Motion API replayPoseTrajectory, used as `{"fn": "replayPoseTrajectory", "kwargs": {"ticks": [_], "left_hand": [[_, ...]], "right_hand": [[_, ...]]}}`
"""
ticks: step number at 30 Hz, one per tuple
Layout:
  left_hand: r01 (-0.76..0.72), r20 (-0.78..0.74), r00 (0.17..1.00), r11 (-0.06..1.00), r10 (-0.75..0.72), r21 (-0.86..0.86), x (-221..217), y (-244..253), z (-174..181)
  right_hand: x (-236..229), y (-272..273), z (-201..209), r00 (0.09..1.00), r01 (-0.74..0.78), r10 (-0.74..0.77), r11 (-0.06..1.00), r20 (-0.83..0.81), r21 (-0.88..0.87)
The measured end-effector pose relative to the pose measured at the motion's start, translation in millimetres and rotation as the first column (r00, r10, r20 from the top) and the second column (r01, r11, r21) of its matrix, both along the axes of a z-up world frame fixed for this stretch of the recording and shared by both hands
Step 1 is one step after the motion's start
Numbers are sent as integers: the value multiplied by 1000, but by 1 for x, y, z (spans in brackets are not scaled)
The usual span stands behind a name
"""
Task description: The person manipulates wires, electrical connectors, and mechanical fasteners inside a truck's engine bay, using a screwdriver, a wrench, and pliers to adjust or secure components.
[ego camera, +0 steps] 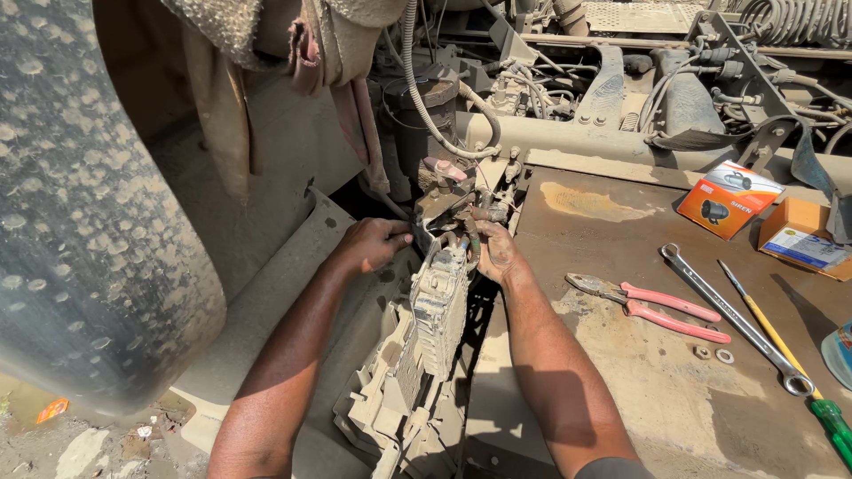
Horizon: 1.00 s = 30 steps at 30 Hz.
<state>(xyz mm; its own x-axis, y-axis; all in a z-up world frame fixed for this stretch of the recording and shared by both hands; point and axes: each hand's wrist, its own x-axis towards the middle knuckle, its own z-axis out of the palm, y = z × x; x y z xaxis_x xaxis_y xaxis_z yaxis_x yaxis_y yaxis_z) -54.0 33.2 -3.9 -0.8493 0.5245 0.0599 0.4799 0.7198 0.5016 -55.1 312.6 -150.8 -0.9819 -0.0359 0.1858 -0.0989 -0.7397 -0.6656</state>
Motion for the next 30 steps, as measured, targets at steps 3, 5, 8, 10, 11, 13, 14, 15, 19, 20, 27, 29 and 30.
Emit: {"fn": "replayPoseTrajectory", "kwargs": {"ticks": [3,5,8,10,11,13,14,15,19,20,27,29,30], "left_hand": [[33,28,999,999,-33,16,-11,-4,-8],[92,-8,996,992,-92,85,-19,-9,-14],[137,-2,990,980,-138,142,-33,-14,-21],[170,-14,985,973,-170,159,-42,-14,-21],[193,-33,981,968,-191,160,-45,-15,-21],[216,-43,976,964,-211,157,-48,-16,-23],[215,-35,977,965,-212,151,-51,-15,-23],[213,-31,977,966,-210,146,-53,-15,-21],[269,-95,962,950,-256,160,-57,-14,-19],[263,-97,963,952,-250,157,-57,-13,-18],[119,-62,991,993,-118,3,-39,-8,-12],[131,-62,990,991,-129,23,-38,-9,-12],[136,-63,989,990,-134,34,-37,-10,-12]], "right_hand": [[-2,-3,3,999,10,-10,1000,51,-10],[-4,-4,4,990,57,-58,998,127,9],[-6,0,-1,998,-38,37,999,43,18],[-5,-2,2,997,-8,5,1000,72,30],[-4,-4,4,996,5,-9,999,89,36],[-2,-6,8,998,-15,14,1000,59,14],[0,-7,8,999,-26,26,1000,45,4],[-1,-7,10,999,-32,32,999,42,-5],[1,-11,14,998,-47,49,997,47,-57],[1,-12,16,997,-46,50,996,53,-74],[7,-21,26,998,36,-35,999,48,-25],[8,-22,25,999,35,-35,999,8,-37],[11,-24,23,998,58,-57,998,22,-39]]}}
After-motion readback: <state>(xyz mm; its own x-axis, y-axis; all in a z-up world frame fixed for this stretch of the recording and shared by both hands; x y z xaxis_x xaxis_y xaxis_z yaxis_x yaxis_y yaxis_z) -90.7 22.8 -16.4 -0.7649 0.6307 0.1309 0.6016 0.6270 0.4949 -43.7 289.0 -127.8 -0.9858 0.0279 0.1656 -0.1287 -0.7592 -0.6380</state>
